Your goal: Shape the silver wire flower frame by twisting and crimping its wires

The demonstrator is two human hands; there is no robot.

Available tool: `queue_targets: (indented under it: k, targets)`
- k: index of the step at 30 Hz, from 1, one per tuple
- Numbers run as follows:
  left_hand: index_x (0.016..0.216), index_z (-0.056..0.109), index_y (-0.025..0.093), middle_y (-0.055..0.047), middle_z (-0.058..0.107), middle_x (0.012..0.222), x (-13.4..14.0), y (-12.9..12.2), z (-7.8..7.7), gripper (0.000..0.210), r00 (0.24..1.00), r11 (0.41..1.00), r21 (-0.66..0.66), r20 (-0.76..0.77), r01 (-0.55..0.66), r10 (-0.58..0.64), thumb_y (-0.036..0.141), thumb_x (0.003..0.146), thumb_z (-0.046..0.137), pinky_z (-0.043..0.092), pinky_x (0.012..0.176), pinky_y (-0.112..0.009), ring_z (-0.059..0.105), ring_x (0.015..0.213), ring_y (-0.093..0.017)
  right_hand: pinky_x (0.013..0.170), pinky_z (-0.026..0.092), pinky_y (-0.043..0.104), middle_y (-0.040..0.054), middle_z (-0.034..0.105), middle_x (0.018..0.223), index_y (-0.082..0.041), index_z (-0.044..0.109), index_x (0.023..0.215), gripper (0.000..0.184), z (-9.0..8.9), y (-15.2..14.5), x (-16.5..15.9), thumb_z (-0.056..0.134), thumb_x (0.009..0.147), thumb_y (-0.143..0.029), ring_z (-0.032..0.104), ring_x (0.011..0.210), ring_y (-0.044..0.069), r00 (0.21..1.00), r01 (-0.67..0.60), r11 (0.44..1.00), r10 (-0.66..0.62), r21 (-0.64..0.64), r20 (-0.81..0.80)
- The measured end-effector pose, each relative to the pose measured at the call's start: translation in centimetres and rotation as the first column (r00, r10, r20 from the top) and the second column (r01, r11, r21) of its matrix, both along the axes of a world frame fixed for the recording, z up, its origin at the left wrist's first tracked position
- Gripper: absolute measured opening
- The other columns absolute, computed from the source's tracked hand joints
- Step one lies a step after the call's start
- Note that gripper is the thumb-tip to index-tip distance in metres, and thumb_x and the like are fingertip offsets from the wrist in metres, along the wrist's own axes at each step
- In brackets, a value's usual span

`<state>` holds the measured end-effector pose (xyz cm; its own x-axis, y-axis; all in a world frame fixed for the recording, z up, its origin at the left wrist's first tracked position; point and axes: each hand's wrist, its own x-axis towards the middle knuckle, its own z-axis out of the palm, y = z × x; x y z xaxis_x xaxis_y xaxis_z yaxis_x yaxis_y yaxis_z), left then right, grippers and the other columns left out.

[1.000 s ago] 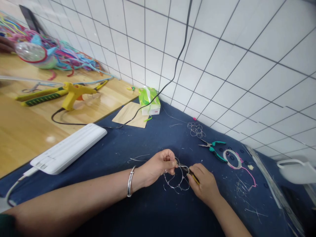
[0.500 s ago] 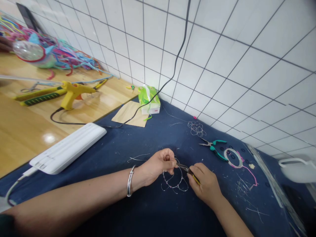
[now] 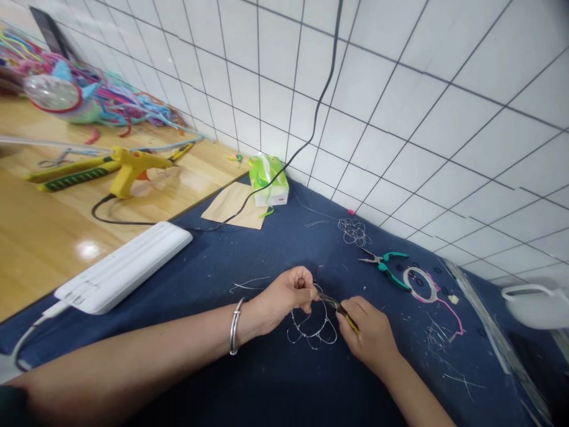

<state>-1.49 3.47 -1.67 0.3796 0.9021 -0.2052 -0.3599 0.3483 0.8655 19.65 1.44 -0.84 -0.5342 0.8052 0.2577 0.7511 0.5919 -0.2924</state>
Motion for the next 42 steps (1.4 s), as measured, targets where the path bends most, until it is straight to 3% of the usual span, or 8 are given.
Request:
queue_targets:
  k: [4,13,23,29,42]
  targets:
    - [0.079,0.048,0.016,0.001,0.056,0.069,-0.05,-0.11,-0.05,0.013,1.0,1.0,0.002,0.011,-0.008,0.008,0.013,0.072,0.058,0.039,0.057,-0.023,0.05,0.053,-0.007,0.066,0.042,0.026,0.0046,0.053,0.077,-0.018,0.054,0.088,0.012,-0.09,0.11,-0.05,0.043,0.083,-0.022,0.051,0.072,0.015,1.0,-0.004,0.999,0.003,-0.054,-0.019]
    - [0.078,0.047,0.016,0.001,0.057,0.07,-0.09,0.05,0.07,0.013,0.999,0.999,-0.002,0.003,0.04,-0.04,0.013,0.071,0.057,0.04,0.056,-0.024,0.05,0.051,-0.007,0.07,0.042,0.029,0.0066,0.051,0.085,-0.018,0.054,0.093,0.015,-0.04,0.46,0.24,0.044,0.082,-0.024,0.05,0.079,0.017,1.0,-0.015,0.999,0.015,-0.043,0.007]
    - [0.077,0.045,0.016,0.002,0.056,0.069,0.02,-0.04,0.26,0.012,0.988,0.997,0.081,-0.155,0.013,-0.001,0.011,0.072,0.054,0.038,0.056,-0.022,0.049,0.052,-0.006,0.07,0.04,0.028,0.0058,0.051,0.084,-0.018,0.055,0.09,0.015,-0.05,0.2,0.26,0.044,0.083,-0.024,0.049,0.079,0.016,0.997,0.008,1.0,-0.006,-0.027,0.076]
    - [0.077,0.043,0.017,0.003,0.055,0.068,0.1,-0.04,0.0,0.012,0.973,0.992,0.129,-0.226,-0.012,0.041,0.011,0.073,0.053,0.036,0.055,-0.022,0.048,0.051,-0.006,0.069,0.039,0.028,0.0045,0.051,0.08,-0.018,0.054,0.091,0.013,-0.33,0.02,-0.01,0.044,0.084,-0.023,0.049,0.076,0.015,1.0,0.016,0.998,-0.014,-0.061,0.023]
    - [0.079,0.047,0.016,0.001,0.055,0.073,0.09,0.05,0.79,0.01,0.996,0.994,0.108,-0.09,-0.013,0.022,0.015,0.075,0.056,0.039,0.061,-0.023,0.051,0.059,-0.007,0.068,0.039,0.026,0.0035,0.051,0.079,-0.018,0.051,0.088,0.012,-0.29,-0.06,-0.17,0.041,0.085,-0.024,0.048,0.072,0.014,0.994,0.044,0.988,-0.058,-0.151,-0.09]
